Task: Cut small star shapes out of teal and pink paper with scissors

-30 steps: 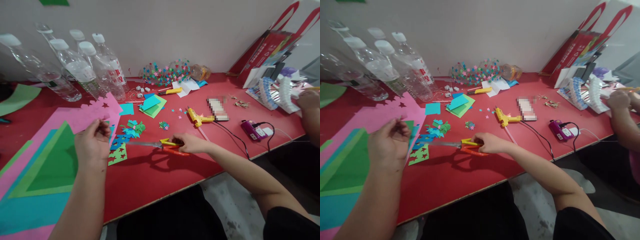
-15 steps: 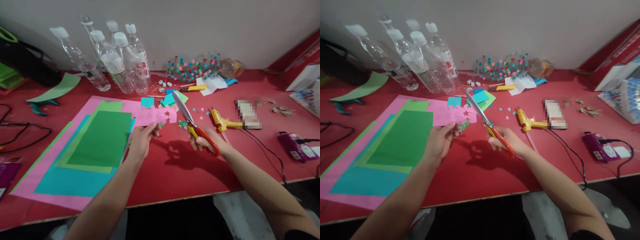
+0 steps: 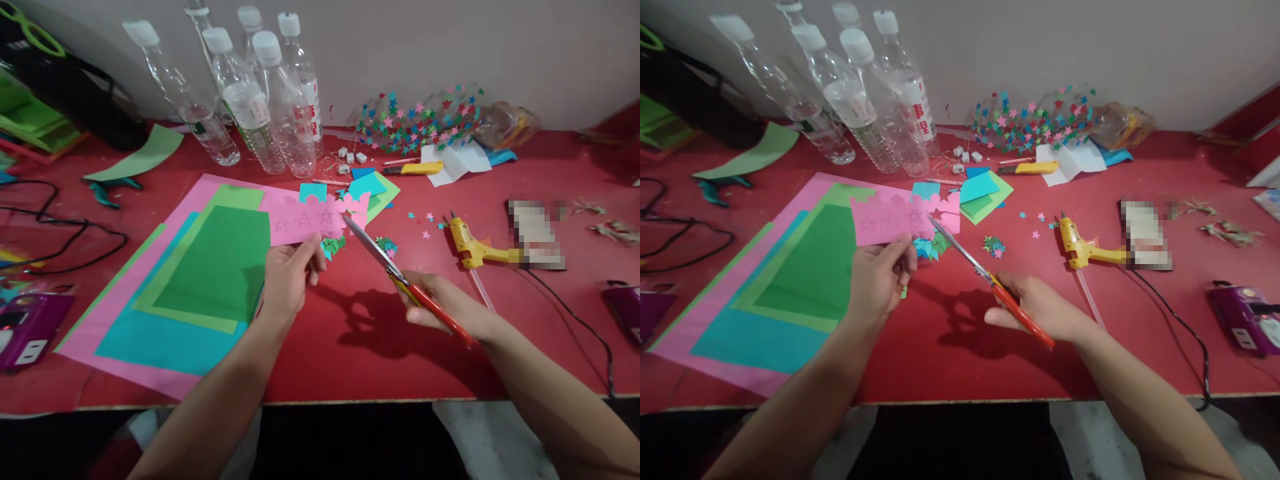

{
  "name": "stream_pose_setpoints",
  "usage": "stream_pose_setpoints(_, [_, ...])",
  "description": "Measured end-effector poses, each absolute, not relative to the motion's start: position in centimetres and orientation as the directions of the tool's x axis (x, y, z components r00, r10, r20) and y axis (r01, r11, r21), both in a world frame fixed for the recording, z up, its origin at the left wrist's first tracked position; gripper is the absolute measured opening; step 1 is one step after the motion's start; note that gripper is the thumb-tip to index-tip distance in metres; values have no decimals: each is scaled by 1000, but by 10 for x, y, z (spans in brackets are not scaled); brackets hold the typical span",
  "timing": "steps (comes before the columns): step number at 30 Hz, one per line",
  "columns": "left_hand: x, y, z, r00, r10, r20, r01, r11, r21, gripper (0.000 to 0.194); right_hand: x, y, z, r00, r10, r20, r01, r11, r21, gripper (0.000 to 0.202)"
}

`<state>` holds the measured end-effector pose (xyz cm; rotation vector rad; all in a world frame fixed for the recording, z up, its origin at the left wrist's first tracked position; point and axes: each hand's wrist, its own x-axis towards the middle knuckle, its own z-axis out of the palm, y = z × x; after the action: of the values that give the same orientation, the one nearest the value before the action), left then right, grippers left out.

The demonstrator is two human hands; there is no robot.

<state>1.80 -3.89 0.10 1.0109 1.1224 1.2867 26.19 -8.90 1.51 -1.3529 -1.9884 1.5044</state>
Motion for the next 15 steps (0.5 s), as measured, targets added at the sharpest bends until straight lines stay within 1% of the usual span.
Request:
stream_pose_setpoints(5, [19,-41,4,-44,997,-69,-219,58,974,36,257,-90,15,-494,808,-322,543,-2,-840,53])
stream_pose_setpoints(10, [18,-40,5,0,994,-111,-296,106,949,38,255,-90,11,-533,782,-324,451,-62,-891,52])
stream_pose_setpoints(15, [19,-41,6,49,990,-133,-271,141,952,40,254,-90,9,-535,771,-347,447,-91,-890,50])
